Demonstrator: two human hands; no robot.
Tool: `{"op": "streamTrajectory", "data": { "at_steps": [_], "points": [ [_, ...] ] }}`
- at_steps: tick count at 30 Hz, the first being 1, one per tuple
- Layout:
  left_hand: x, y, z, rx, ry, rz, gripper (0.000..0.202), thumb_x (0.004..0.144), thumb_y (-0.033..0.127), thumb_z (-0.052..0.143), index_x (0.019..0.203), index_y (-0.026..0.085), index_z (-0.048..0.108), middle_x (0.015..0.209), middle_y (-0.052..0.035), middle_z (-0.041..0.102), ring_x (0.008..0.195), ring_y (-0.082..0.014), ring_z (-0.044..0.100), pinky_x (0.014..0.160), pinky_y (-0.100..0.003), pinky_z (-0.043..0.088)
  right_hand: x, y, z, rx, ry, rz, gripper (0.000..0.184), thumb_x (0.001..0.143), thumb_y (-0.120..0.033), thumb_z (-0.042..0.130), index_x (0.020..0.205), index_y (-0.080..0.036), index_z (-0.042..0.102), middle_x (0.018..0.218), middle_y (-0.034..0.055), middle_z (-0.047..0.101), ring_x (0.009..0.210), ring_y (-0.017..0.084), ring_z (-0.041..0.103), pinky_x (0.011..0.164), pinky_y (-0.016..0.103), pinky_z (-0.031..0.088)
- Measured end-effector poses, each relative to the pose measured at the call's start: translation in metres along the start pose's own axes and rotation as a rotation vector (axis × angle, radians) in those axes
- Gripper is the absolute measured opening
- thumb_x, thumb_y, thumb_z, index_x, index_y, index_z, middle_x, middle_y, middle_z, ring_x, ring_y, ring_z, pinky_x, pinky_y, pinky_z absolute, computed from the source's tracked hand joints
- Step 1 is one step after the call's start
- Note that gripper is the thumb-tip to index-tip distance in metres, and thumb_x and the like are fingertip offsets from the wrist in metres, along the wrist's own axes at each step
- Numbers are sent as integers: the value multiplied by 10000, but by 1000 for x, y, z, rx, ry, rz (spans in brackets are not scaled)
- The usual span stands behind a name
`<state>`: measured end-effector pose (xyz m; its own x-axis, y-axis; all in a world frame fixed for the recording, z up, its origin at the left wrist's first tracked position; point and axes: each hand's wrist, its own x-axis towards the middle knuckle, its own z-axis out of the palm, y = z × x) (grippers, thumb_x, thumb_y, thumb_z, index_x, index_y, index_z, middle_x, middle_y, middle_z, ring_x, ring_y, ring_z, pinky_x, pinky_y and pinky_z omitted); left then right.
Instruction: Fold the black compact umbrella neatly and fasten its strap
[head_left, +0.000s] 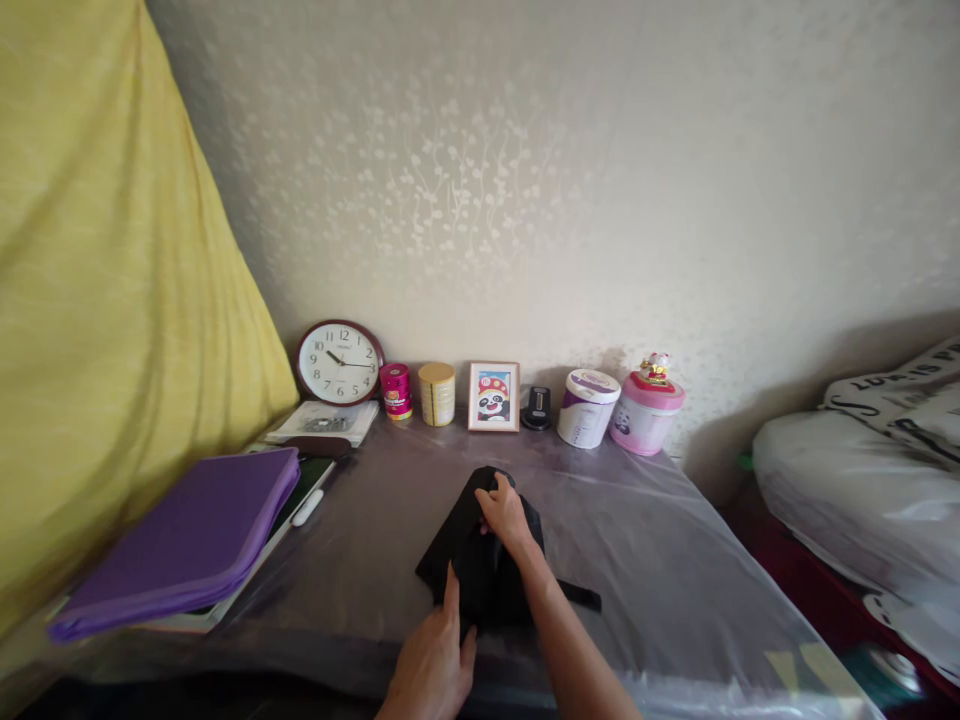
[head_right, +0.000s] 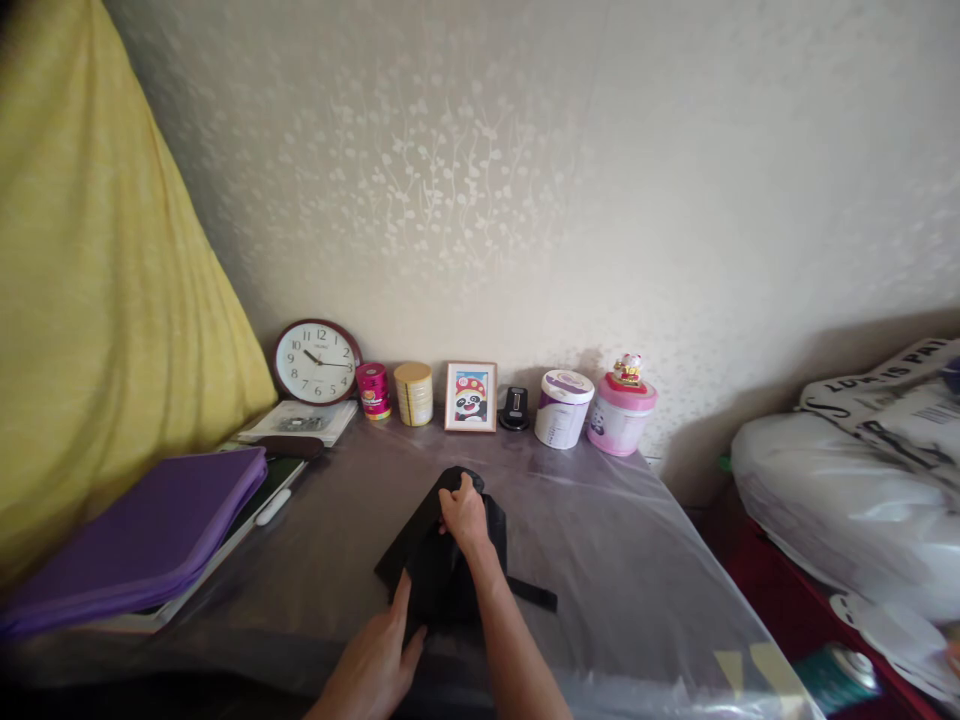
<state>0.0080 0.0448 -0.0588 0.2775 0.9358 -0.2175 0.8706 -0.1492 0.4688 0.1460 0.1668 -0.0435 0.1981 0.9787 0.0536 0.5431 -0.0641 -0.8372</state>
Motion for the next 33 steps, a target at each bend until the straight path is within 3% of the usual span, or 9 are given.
{"op": "streamTrajectory", "data": {
  "at_steps": [7, 12, 16, 21, 25, 33],
  "points": [
    [-2, 4, -1, 29, -17, -43, 593, 857, 276, 321, 1375, 67, 121, 1047, -154, 606, 935, -184, 579, 765, -251, 382, -8, -8, -5, -104, -86, -105, 376, 820, -274, 395, 1138, -92, 478, 521, -23, 610, 479, 113, 578, 543, 207, 408],
    [-4, 6, -4, 44, -23, -64, 577, 862, 288, 303, 1369, 58, 150, 1065, -162, 598, 967, -190, 567, 788, -255, 374, -39, -1, 0, -152, 49, -391, 308, 808, -201, 442, 1100, -185, 539, 803, 19, 657, 730, 133, 593, 682, 234, 420],
    [-3, 3, -1, 53, 3, -57, 589, 858, 277, 324, 1365, 40, 140, 1043, -162, 607, 940, -197, 582, 770, -254, 381, -63, 0, 3, -212, 0, -629, 200, 818, -164, 464, 916, -224, 628, 890, 10, 654, 840, 141, 548, 796, 275, 372],
    [-6, -2, 4, -5, 103, -39, 640, 869, 293, 307, 1369, 29, 9, 1036, -158, 617, 888, -194, 608, 731, -242, 393, -77, -1, 0, -248, -16, -667, 178, 848, -191, 460, 868, -229, 633, 907, 1, 654, 872, 147, 519, 803, 292, 347],
    [-9, 1, 2, -12, 90, 2, 711, 857, 265, 337, 1367, 101, -130, 1063, -112, 615, 875, -166, 611, 712, -220, 387, -77, 0, 0, -251, -14, -656, 185, 851, -187, 456, 836, -226, 637, 913, 1, 654, 877, 148, 513, 802, 293, 345],
    [-3, 2, 4, 65, 6, -19, 637, 864, 235, 319, 1387, 115, -25, 1057, -113, 612, 873, -167, 604, 717, -231, 384, -75, -1, -9, -64, -93, -721, 237, 873, -172, 394, 922, -206, 623, 939, 23, 646, 886, 126, 555, 840, 285, 387]
  ]
}}
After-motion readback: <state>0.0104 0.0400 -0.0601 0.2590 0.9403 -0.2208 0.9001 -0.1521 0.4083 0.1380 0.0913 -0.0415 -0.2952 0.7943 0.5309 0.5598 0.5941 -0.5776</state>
